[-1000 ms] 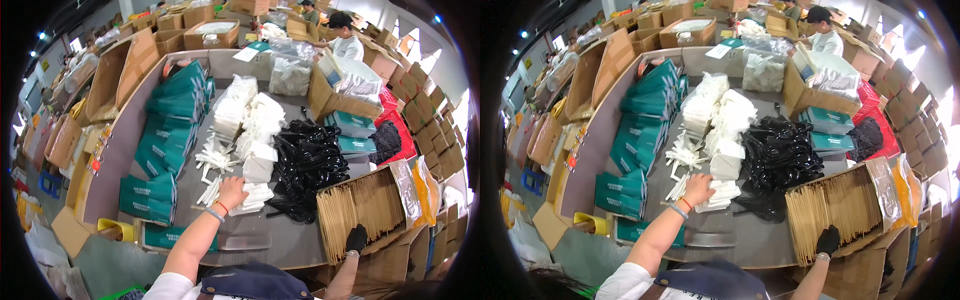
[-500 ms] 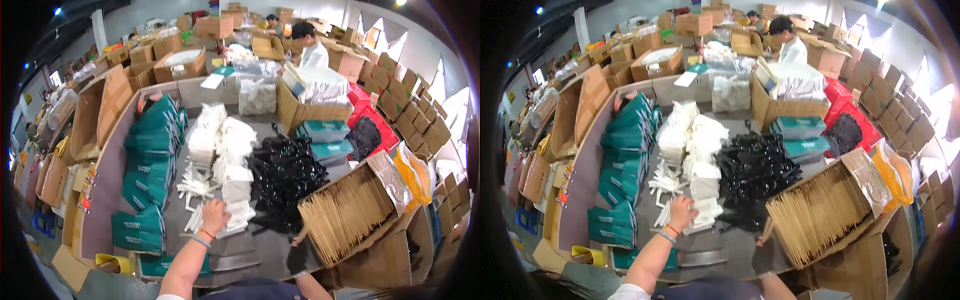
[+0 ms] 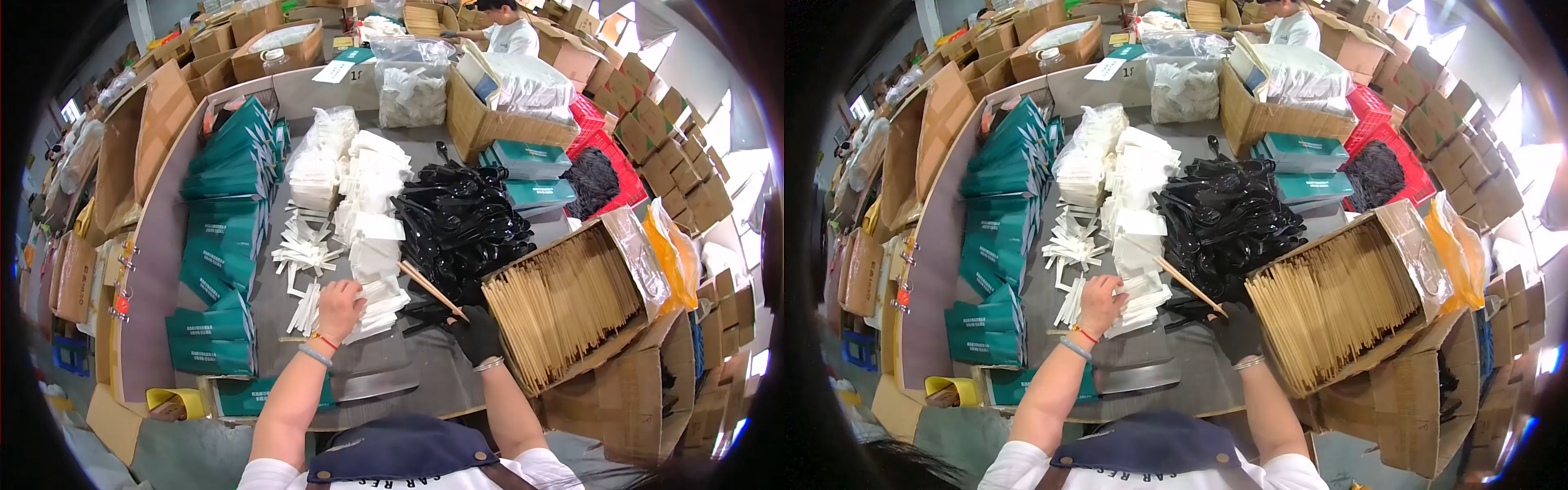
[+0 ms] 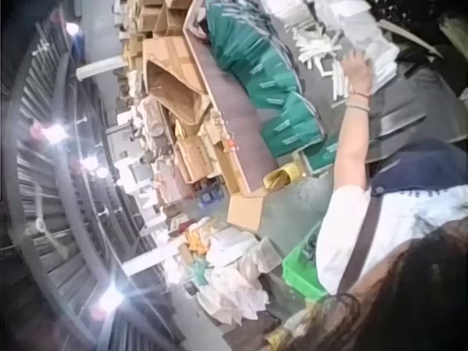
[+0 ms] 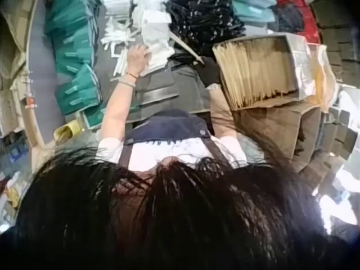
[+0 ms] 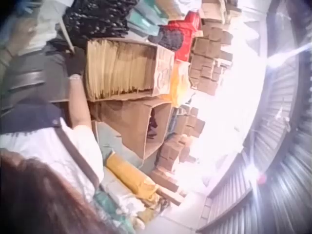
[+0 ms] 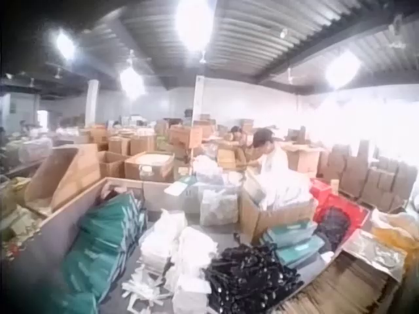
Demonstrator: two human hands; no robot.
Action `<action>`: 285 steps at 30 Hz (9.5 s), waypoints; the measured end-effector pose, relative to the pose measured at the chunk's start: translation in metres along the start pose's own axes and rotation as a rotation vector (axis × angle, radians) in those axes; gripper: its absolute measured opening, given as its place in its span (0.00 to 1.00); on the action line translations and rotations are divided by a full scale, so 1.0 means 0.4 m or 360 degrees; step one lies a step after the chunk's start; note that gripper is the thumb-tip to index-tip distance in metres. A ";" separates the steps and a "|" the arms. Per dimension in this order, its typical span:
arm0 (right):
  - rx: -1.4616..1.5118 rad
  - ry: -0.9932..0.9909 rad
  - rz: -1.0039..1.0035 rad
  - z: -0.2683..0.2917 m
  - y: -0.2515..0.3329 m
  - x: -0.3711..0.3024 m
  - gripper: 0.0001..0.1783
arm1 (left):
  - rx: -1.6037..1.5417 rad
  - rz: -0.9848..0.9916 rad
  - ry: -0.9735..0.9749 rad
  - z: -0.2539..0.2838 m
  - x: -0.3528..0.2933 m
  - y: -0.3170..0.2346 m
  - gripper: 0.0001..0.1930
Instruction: Insert pairs of chopsticks into paper sleeves and organize them in a container.
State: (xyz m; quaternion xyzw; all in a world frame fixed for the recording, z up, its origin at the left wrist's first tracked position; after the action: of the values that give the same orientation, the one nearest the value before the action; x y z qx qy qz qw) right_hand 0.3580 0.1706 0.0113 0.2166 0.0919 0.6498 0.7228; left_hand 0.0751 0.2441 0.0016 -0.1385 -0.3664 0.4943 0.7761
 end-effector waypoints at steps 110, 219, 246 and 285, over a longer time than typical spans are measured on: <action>-0.0376 0.0536 0.0729 -0.025 0.273 -0.117 0.34 | 0.0570 0.0011 0.0340 0.378 -0.191 0.013 0.17; -0.0386 0.0794 0.0855 -0.128 0.218 -0.197 0.17 | 0.0014 0.0343 0.0492 0.222 -0.427 -0.076 0.41; -0.0196 0.0639 0.1053 -0.129 0.367 -0.173 0.34 | 0.0194 -0.0079 0.1356 0.096 -0.269 -0.191 0.15; 0.0097 -0.0365 -0.0052 0.150 -0.123 -0.077 0.15 | 0.0257 0.0583 -0.0029 0.129 -0.168 0.134 0.04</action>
State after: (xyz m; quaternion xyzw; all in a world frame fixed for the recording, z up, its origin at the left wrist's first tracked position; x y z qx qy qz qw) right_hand 0.4229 0.1257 0.0385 0.3099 0.0317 0.6057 0.7321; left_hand -0.0134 0.2037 -0.0225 -0.1356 -0.3013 0.6563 0.6783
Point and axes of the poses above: each hand's wrist, its own x-axis towards the middle knuckle, its own z-axis out of the back of the hand, y = z × x, the point moved 8 cm from there along x, towards the middle knuckle, and after that the axes turned 11 degrees about -x, right-handed, at the moved point
